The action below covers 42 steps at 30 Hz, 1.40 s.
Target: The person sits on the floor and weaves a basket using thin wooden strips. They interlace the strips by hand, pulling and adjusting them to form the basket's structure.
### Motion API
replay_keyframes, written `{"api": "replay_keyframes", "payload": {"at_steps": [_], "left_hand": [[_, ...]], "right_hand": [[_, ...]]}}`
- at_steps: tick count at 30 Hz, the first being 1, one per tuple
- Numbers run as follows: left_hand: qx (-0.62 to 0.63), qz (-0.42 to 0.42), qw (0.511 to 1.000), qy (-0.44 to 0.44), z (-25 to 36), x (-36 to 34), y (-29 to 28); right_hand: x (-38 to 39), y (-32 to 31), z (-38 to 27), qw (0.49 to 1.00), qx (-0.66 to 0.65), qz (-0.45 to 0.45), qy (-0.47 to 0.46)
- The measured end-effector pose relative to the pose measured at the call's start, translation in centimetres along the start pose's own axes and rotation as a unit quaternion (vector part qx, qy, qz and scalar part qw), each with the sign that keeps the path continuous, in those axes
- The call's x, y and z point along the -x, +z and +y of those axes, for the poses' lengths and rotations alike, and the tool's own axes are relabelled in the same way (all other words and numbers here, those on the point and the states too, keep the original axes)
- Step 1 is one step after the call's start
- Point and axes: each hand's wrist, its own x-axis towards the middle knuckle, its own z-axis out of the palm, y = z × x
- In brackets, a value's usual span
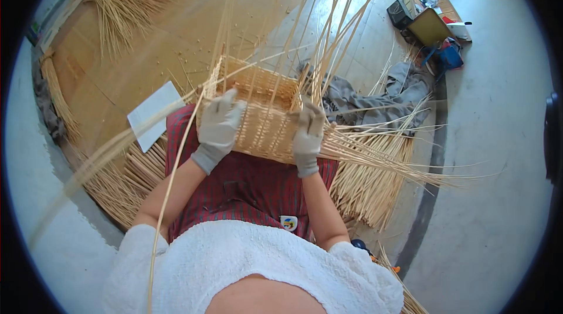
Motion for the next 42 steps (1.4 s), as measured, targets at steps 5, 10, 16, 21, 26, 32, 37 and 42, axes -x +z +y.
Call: {"api": "replay_keyframes", "payload": {"at_steps": [5, 10, 16, 21, 26, 32, 37, 42], "left_hand": [[0.030, -0.189, 0.980, -0.052, 4.4, -1.3, 3.0], [-0.050, -0.132, 0.990, 0.026, 3.8, -1.2, 4.6], [0.048, -0.120, 0.985, 0.114, 11.0, -4.7, 5.2], [0.046, -0.161, 0.985, 0.050, 12.3, -4.9, 9.4], [0.279, -0.064, 0.957, 0.042, 10.5, -1.6, 7.3], [0.462, 0.182, 0.771, -0.399, -2.4, 4.6, 1.4], [0.360, 0.207, 0.859, -0.299, -7.5, 4.6, -0.2], [0.553, 0.125, 0.767, -0.298, -9.6, 7.4, 0.5]], "right_hand": [[-8.1, 2.5, -6.3, 0.966, 0.238, -0.061, -0.085], [-0.9, -6.8, -0.4, 0.992, 0.033, 0.101, 0.074], [-2.5, -9.0, -5.3, 0.844, 0.534, 0.004, -0.046], [-3.5, -9.3, -3.1, 0.808, 0.573, 0.117, -0.067], [-0.7, -10.8, 1.0, 0.865, 0.494, 0.073, -0.047], [1.1, -4.9, -2.4, 0.954, 0.159, 0.255, -0.007], [5.4, 8.7, -8.3, 0.952, 0.165, -0.240, -0.097], [5.1, 16.8, -13.1, 0.887, 0.202, -0.391, -0.142]]}}
